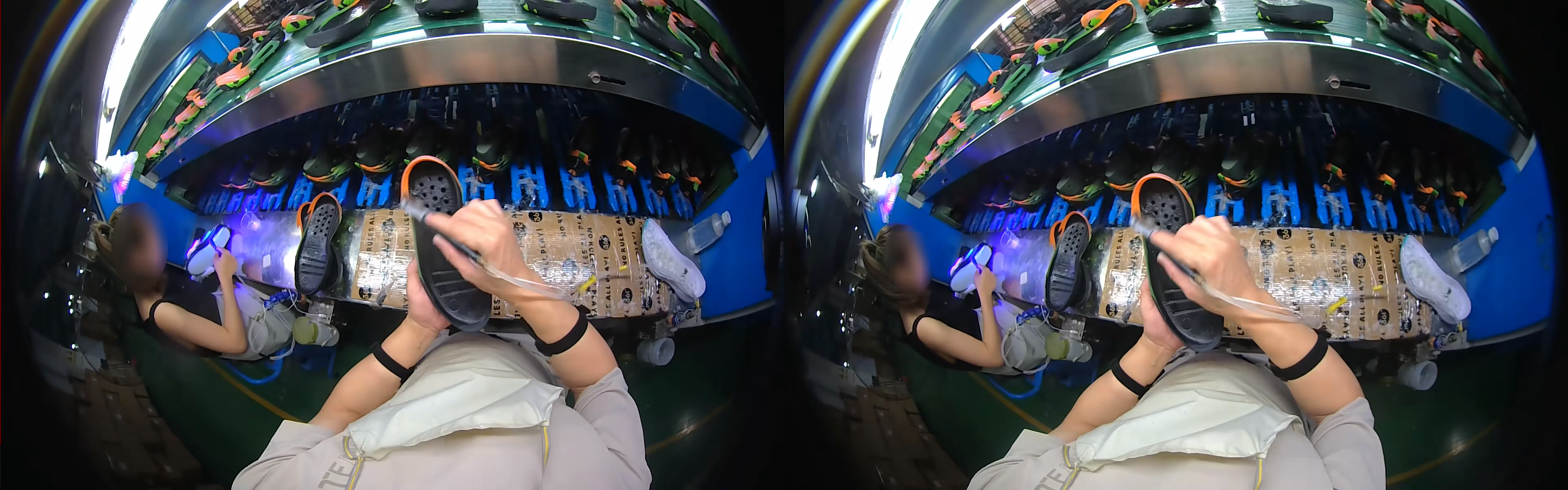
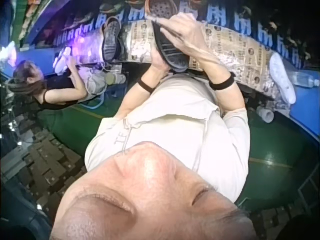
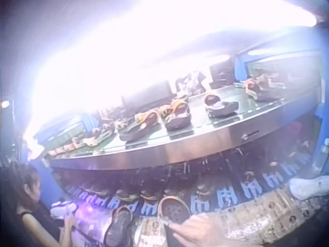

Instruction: The person applies adhesive to the inner surface of shoe soles using a brush, handling multiple soles by picking them up from a workstation, applying the glue, and placing them on a rack.

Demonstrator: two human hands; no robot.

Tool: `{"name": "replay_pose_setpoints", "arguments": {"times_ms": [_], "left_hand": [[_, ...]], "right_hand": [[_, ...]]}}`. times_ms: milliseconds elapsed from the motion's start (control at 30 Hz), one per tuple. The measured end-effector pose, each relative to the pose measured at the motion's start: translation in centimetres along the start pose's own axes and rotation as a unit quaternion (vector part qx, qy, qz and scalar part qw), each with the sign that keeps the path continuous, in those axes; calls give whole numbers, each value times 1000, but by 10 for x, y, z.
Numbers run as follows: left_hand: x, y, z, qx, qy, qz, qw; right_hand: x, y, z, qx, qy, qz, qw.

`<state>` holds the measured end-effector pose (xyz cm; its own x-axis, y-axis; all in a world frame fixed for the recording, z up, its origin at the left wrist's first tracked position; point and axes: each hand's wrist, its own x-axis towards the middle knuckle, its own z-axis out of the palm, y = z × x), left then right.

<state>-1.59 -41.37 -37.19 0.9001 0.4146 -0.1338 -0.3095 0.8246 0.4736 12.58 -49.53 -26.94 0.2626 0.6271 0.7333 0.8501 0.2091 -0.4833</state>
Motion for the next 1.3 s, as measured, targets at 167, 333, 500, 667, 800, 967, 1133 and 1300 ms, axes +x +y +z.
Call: {"name": "replay_pose_setpoints", "arguments": {"times_ms": [167, 333, 500, 667, 800, 967, 1133, 1300], "left_hand": [[3, 8, 7, -12, -49, 28, 998], [5, 7, 4, 83, -14, 48, 995], [8, 17, 3, -34, -91, 40, 994], [13, 24, -13, -18, -66, 66, 995], [18, 35, -3, -91, -112, 73, 987], [18, 44, 16, -89, -168, 40, 981], [22, 54, 25, -77, -146, 50, 985], [25, 70, 27, -43, -204, 41, 977]], "right_hand": [[-1, -4, -5, 170, 58, 109, 978], [-2, -9, -7, 103, -107, -51, 988], [-3, -12, -10, 24, 31, 53, 998], [-4, -20, -15, 122, -128, -48, 983], [-1, -23, -23, 29, -87, -23, 996], [-1, -19, -31, 159, -148, -56, 975], [1, -31, -39, 96, -190, -56, 975], [1, -31, -55, 206, -189, 34, 960]]}}
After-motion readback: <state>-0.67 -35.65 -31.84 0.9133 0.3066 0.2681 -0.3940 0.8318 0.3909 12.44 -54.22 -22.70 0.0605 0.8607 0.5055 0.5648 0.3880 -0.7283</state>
